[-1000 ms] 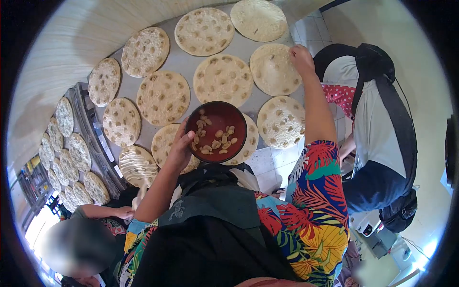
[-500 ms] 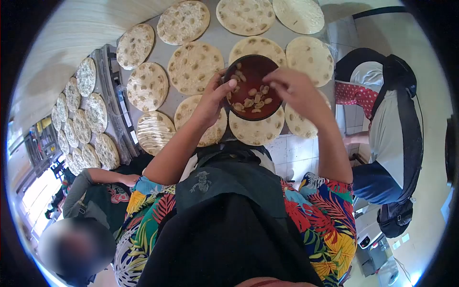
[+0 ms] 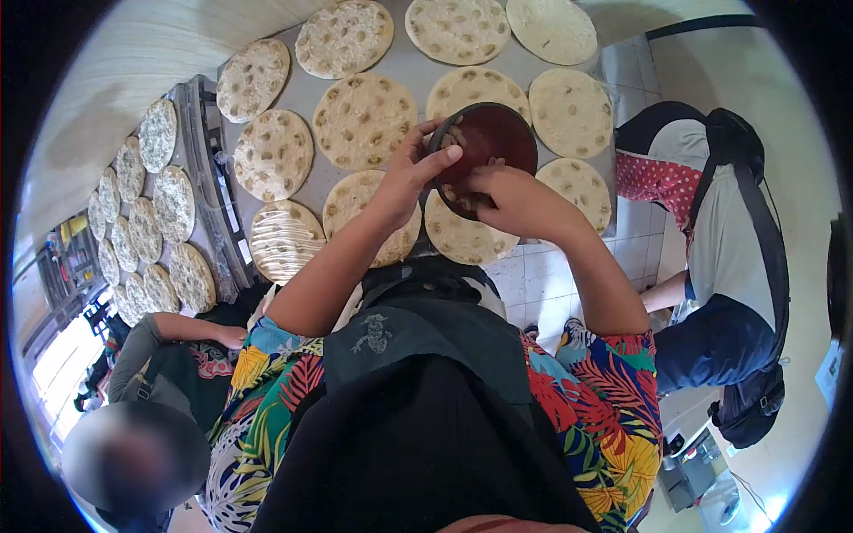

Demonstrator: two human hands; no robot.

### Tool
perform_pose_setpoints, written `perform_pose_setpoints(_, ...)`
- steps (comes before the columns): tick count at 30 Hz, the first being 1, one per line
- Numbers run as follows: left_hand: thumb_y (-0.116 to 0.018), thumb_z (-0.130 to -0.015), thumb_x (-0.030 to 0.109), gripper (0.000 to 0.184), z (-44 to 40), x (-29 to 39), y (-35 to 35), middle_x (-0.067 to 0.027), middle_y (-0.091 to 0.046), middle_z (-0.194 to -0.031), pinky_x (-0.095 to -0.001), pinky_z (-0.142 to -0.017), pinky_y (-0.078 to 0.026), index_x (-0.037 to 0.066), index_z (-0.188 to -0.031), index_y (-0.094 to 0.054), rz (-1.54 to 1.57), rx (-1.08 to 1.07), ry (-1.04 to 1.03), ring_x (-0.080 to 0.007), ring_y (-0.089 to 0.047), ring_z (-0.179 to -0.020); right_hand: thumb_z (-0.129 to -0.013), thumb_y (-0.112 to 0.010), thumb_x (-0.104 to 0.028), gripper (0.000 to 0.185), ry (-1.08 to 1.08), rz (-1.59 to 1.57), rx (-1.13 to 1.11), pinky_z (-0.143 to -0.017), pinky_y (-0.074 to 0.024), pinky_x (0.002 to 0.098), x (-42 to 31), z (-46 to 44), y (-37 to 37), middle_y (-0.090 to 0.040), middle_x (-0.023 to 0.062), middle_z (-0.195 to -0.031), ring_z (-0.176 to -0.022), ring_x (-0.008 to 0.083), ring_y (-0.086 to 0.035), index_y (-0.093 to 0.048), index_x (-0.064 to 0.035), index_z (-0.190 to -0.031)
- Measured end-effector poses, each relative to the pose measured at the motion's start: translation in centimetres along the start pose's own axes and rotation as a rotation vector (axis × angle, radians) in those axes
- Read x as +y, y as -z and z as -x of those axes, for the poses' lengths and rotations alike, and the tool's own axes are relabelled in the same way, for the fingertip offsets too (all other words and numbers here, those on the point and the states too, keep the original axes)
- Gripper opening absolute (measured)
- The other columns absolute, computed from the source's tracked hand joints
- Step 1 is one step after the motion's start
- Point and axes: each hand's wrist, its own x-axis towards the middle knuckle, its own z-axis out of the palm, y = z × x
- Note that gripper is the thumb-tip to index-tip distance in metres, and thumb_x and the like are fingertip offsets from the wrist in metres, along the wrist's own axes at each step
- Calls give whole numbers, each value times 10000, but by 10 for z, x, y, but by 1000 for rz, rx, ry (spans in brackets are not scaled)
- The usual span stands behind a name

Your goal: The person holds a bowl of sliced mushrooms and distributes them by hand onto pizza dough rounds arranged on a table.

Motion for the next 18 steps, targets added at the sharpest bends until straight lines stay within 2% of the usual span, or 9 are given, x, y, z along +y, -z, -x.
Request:
perform_pose_setpoints(3,-706,-810,293,632,-1,-6,4,-74,-539,-1108,-300,-845,-461,44,-1303,-399,31,-3,7,-159,-547,-982,-760,-583,-116,227,-7,-95,-71,-827,-474,439,2,-2,-1,-636,165,-974,-930,348,-599,-644,-38,-965)
perform_pose_setpoints(6,-703,-809,314,634,-4,-13,8,-67,-543,-1081,-307,-801,-483,43,-1298,-403,5,30,29,-144,-555,-941,-770,-579,-115,230,21,-139,-15,-808,-485,423,5,-6,-4,-645,169,-939,-895,352,-611,-647,-33,-974)
perform_pose_setpoints(9,-702,-806,330,640,-7,-14,6,-61,-544,-1055,-307,-760,-498,42,-1295,-406,30,55,74,-132,-557,-906,-775,-577,-104,223,-26,-306,-37,-803,-491,388,13,-10,-4,-652,158,-891,-863,321,-630,-642,-25,-973)
perform_pose_setpoints(11,-698,-810,325,634,-6,-13,5,-62,-551,-1065,-301,-753,-501,41,-1296,-406,39,30,76,-139,-571,-917,-787,-576,-81,201,-30,-473,-4,-731,-516,339,24,-12,-8,-654,134,-809,-792,248,-653,-633,-4,-963)
perform_pose_setpoints(12,-698,-810,325,634,-5,-12,4,-62,-551,-1065,-301,-753,-501,41,-1296,-406,40,30,75,-139,-571,-917,-787,-576,-81,201,-31,-471,-5,-731,-516,339,30,-12,-9,-654,134,-809,-792,248,-653,-633,-4,-963)
perform_pose_setpoints(14,-687,-818,328,622,-6,-11,2,-64,-563,-1067,-306,-757,-501,47,-1296,-405,34,11,73,-145,-584,-931,-808,-573,-58,170,-228,-861,-127,-658,-529,290,41,-13,-9,-645,97,-797,-754,180,-651,-623,14,-954)
perform_pose_setpoints(18,-678,-825,326,614,-10,-16,4,-69,-575,-1064,-316,-767,-497,53,-1300,-402,-1,4,51,-151,-593,-942,-815,-558,-25,157,-339,-1106,-87,-618,-534,262,41,-12,0,-636,84,-829,-725,164,-649,-614,19,-954)
